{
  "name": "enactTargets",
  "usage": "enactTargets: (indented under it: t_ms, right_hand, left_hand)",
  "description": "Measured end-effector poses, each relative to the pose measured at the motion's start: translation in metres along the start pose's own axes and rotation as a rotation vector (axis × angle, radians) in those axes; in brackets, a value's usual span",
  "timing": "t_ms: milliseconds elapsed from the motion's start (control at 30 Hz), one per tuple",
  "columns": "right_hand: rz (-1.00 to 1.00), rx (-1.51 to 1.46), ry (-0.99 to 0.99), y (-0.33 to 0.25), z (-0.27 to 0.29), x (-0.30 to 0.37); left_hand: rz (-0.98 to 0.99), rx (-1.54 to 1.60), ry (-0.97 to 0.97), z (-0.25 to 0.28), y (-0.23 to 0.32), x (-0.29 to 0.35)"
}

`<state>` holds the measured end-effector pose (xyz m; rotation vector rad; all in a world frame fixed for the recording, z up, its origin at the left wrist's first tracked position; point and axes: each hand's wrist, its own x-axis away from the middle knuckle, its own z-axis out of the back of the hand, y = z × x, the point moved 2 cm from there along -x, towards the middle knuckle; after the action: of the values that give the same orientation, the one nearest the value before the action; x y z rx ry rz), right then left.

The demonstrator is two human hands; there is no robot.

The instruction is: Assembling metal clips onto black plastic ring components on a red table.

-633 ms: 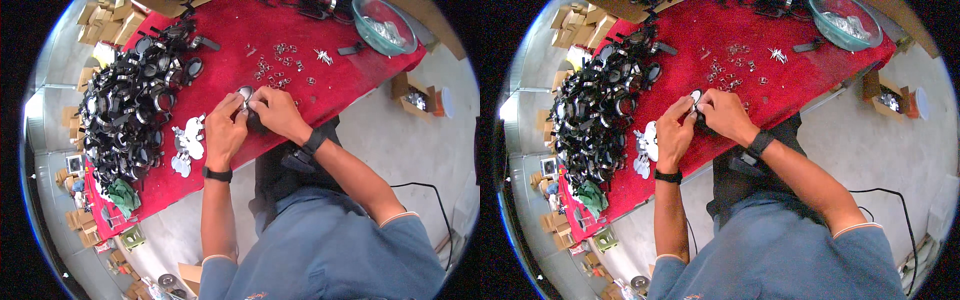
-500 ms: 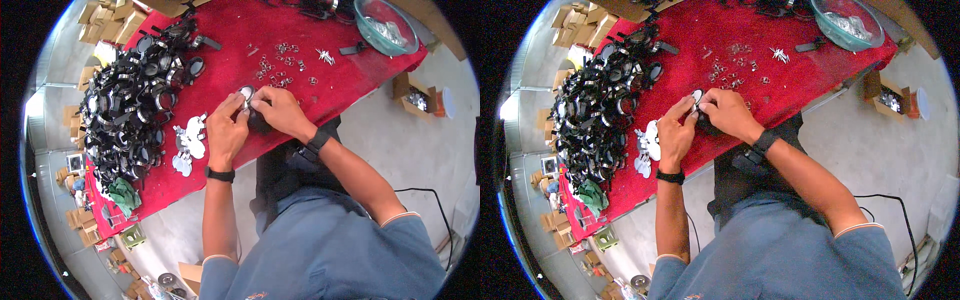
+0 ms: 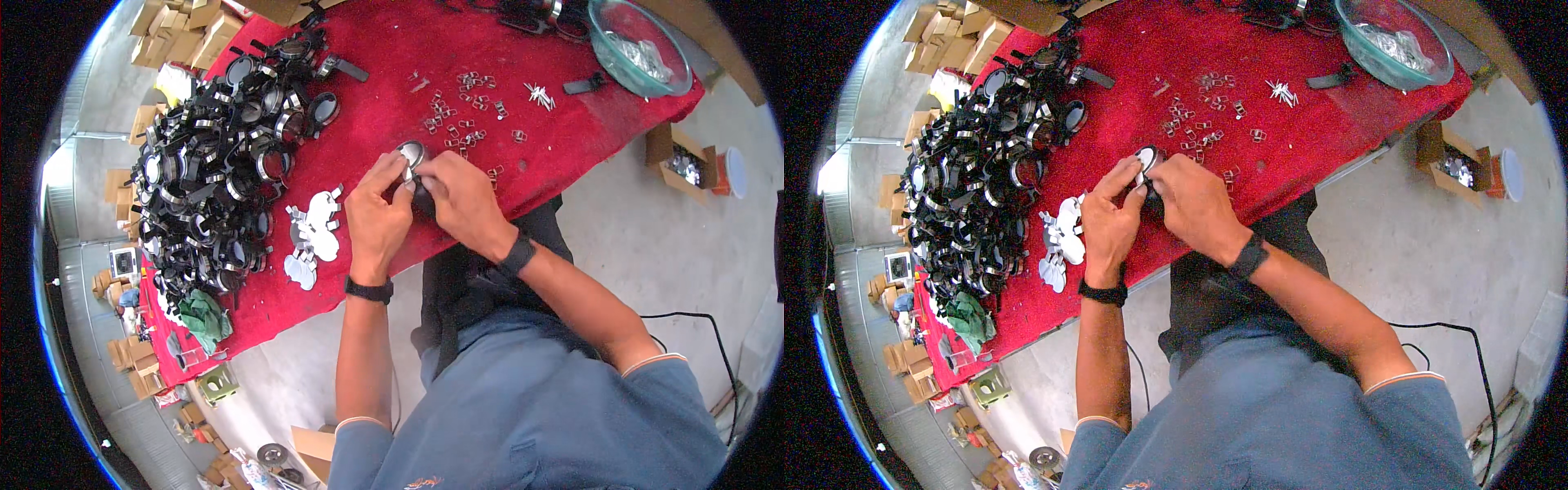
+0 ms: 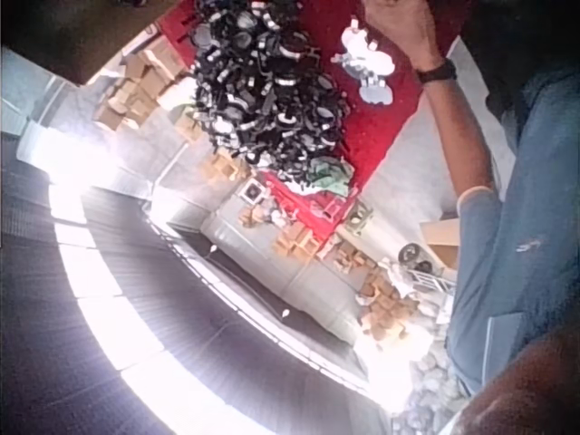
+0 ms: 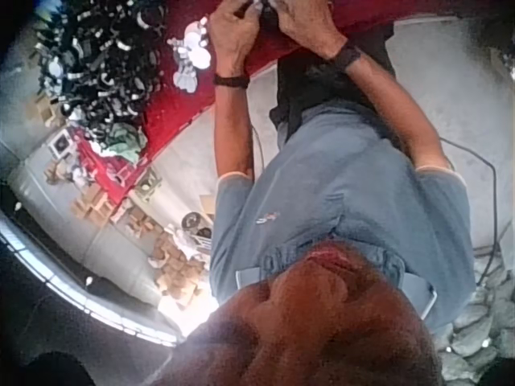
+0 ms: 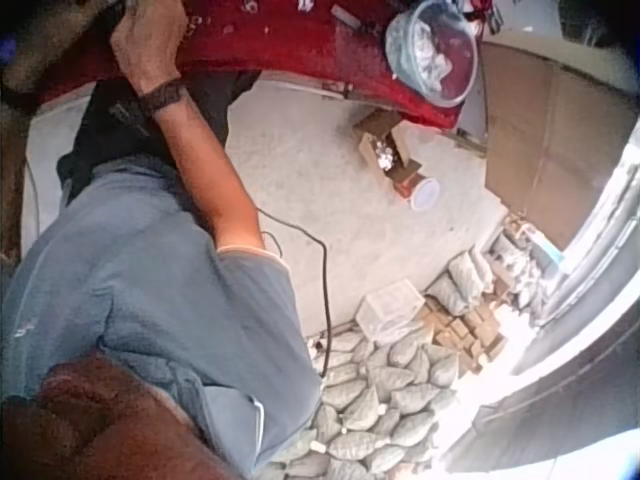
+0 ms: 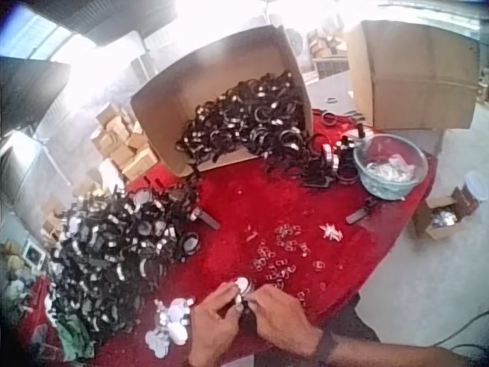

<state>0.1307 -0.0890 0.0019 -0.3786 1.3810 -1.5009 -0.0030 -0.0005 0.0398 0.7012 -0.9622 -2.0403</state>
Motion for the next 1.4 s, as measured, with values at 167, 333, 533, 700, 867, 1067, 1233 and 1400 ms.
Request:
enactTargets:
  t_ms: [167,333,533,700,867,1067,1233,1400]
  right_hand:
    - [0.125,0.072,-0.037,-0.005,0.004,0.015]
    - [0.135,0.063,0.019,-0.006,-0.003,0.017]
    - [0.096,0.137,0.059,-0.021,-0.006,0.009]
    - [0.222,0.151,-0.088,-0.016,0.016,-0.001]
    - [0.304,0.664,0.034,0.029,0.155,-0.067]
    - [0.236,1.266,-0.266,0.098,0.241,-0.091]
    - [0.24,1.22,-0.277,0.105,0.247,-0.099]
    - [0.084,0.468,-0.093,0.058,0.189,-0.095]
  left_hand:
    - [-0.032,-0.062,0.028,-0.002,0.0,-0.001]
    - [0.021,0.045,0.054,-0.007,-0.01,-0.005]
    - [0.004,-0.031,0.052,-0.004,-0.003,-0.01]
    - [0.08,0.088,0.02,-0.001,-0.009,-0.012]
    - [0.013,-0.007,0.059,-0.004,-0.011,-0.012]
    - [-0.01,-0.118,0.119,-0.008,0.009,-0.01]
    - [-0.065,-0.186,0.14,-0.01,0.013,-0.011]
    - [-0.066,-0.226,0.185,-0.013,0.008,-0.009]
